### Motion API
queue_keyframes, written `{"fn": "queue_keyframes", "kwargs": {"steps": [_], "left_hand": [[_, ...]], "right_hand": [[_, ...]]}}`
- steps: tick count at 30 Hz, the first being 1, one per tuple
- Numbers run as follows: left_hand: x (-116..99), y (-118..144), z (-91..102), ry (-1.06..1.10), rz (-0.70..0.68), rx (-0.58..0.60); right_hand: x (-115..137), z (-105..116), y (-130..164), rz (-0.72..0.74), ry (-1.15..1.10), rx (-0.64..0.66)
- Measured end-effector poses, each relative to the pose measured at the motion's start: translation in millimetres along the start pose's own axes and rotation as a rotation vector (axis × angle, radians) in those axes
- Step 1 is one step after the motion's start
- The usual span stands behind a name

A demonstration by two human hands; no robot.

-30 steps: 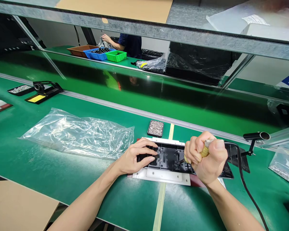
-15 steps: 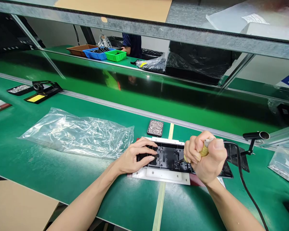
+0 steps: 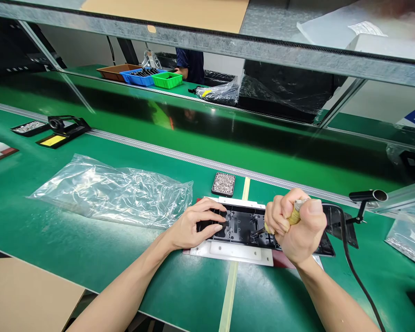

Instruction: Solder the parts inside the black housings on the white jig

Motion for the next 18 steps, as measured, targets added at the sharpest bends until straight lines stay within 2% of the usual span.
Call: {"fn": "queue_keyframes", "kwargs": {"steps": [18], "left_hand": [[-1.2, -0.6, 0.5, 0.009, -0.002, -0.001]], "right_hand": [[-0.6, 0.4, 0.0, 0.004, 0.001, -0.01]]}}
Point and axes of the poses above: each hand's wrist, its own y-axis away from the middle knuckle, its own z-axis out of the back of the hand, x = y × z, the point moved 3 cm from there along -y, towards the middle knuckle, and after that the axes turned 9 degrees about x, right-handed, at the moved point
